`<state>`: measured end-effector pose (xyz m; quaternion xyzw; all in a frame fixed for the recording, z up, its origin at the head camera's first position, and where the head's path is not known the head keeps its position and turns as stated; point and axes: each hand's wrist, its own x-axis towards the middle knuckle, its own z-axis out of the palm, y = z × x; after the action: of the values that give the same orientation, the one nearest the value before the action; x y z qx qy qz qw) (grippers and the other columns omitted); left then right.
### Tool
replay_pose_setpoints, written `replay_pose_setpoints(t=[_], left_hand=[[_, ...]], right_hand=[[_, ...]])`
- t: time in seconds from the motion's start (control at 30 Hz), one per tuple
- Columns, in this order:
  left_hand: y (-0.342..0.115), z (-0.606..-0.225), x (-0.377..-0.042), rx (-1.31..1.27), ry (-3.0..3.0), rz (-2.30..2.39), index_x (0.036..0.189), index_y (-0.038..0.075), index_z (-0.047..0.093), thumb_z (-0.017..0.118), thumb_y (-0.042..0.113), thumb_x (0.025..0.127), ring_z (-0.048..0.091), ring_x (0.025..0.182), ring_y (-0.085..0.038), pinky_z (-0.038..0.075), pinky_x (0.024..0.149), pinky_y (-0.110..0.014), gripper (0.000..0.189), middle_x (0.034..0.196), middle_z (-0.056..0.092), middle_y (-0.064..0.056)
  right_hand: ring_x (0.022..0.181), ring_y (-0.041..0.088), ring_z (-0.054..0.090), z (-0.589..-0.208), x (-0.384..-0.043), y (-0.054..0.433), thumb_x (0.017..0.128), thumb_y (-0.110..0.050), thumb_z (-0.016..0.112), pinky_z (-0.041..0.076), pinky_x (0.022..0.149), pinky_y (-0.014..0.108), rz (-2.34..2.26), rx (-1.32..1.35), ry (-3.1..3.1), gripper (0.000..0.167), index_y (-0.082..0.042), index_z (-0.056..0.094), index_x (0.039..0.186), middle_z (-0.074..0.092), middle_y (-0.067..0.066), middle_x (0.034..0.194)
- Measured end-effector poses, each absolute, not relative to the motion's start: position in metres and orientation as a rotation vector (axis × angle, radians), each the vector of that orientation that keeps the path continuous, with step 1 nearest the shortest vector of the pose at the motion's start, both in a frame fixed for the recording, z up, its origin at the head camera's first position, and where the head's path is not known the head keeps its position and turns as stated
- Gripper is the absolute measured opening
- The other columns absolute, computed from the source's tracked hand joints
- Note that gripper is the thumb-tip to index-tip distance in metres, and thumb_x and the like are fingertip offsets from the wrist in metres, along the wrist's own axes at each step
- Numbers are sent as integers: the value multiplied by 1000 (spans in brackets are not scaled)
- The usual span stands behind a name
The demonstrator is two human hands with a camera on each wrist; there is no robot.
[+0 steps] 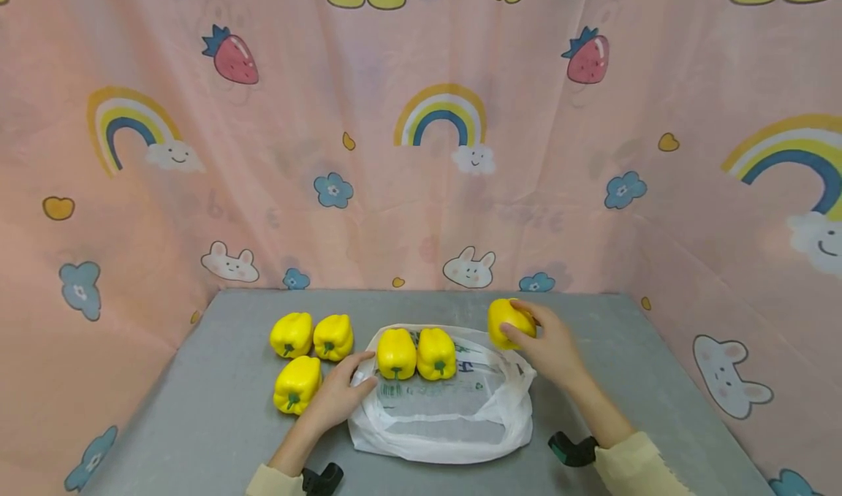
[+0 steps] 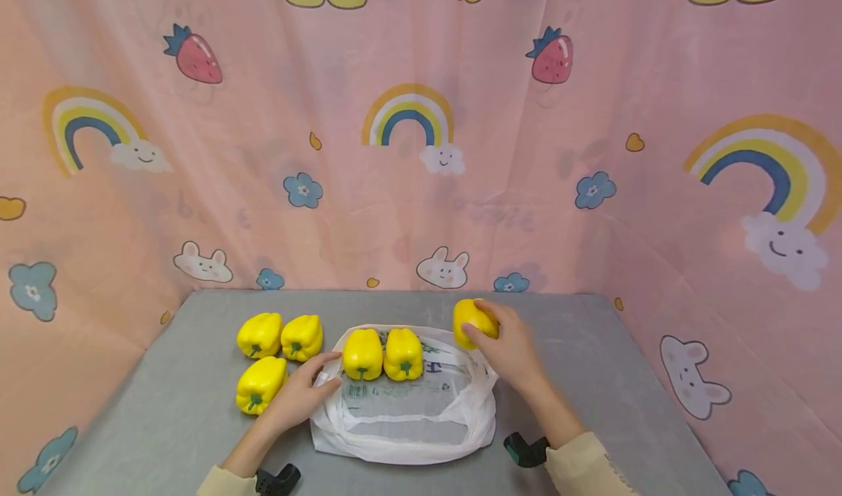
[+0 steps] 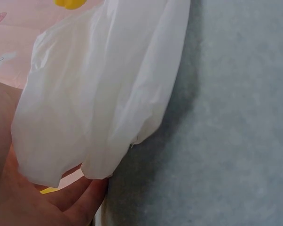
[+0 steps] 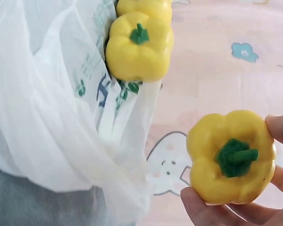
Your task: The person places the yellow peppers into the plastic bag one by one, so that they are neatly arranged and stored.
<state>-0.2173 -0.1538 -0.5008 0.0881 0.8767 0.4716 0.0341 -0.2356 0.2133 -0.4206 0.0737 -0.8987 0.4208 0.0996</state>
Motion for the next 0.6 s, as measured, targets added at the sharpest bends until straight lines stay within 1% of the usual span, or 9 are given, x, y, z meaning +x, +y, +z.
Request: replay_pose_setpoints(t=[0.4,0.6], left_hand=[[-154,-503,-219,293,2694,1447,146,9,53,65,25,101,41,142,-39,32,113,-65,49,150,50,-16],[-155,-502,-218,291,2692,1462,145,9,53,65,24,100,41,142,-39,32,113,-65,49,150,50,-16]], right_hand=[[125,40,52,-441,-242,185,97,-29,70,45,105,59,1302,242,-2647,56,-3,55,144,54,23,140],[123,39,53,-453,-243,174,97,-29,70,48,103,57,1299,235,-2677,56,-5,55,144,54,22,140]])
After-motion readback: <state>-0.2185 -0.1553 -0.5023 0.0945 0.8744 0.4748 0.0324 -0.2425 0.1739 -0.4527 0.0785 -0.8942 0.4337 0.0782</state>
